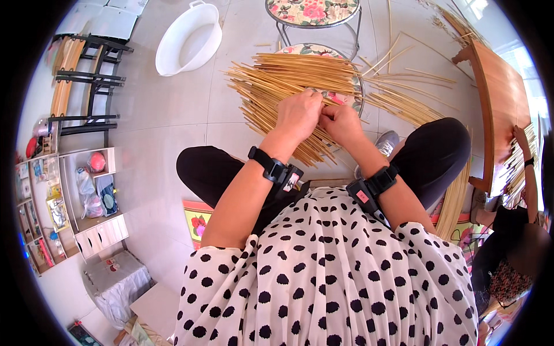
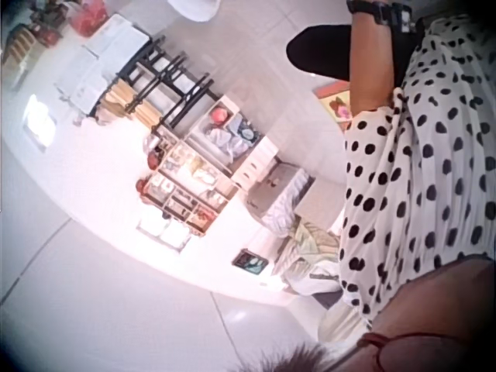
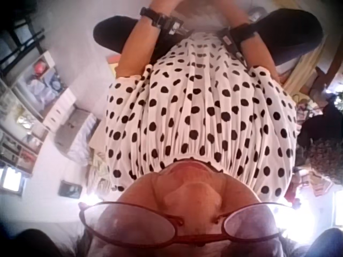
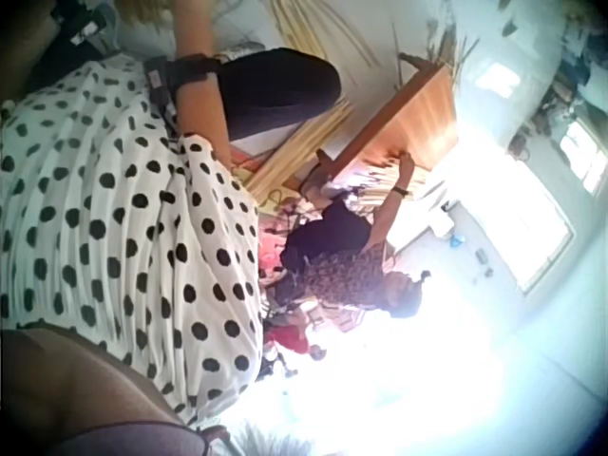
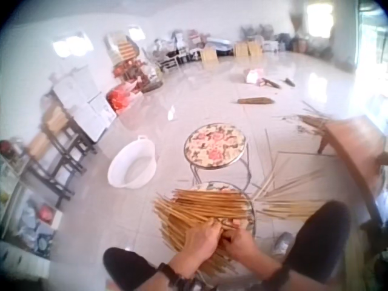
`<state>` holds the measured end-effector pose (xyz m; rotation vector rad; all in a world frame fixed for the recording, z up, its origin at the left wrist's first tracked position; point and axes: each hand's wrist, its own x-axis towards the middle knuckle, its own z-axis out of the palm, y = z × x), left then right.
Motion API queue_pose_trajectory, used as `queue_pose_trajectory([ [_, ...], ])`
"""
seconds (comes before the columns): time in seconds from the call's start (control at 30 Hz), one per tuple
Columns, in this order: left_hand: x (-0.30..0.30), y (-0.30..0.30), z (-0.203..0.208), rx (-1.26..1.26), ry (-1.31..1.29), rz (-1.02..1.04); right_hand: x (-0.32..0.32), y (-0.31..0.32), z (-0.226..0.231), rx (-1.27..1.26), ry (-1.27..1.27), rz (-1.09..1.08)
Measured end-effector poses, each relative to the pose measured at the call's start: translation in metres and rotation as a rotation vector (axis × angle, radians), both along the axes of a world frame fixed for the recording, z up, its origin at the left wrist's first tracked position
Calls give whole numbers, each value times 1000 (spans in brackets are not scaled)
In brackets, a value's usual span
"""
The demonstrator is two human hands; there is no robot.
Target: The person ties bundles of thin wooden strips together using small white ties, then presses down on the bundles by hand while they rest on their lap.
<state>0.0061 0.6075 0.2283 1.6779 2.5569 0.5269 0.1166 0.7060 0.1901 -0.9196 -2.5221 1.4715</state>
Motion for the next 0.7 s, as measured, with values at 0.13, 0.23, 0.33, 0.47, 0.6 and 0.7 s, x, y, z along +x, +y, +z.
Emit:
queue_pose_trajectory([
  [0.13,-7,8,-8,86,17,-91,-1,6,-15,51,17,51],
  [0.23,-5,13,-10,215,-8,-125,1,10,-11,58,7,91],
  [0.33,-7,34,5,292,32,35,4,9,-1,81,16,113],
  [0.47,-29,60,28,305,-231,-7,-1,12,-11,25,97,91],
  [0.6,-42,46,45,159,-1183,228,4,9,-5,-26,34,93],
  [0.7,-63,44,68,410,-1222,262,3,6,0,-33,22,85],
])
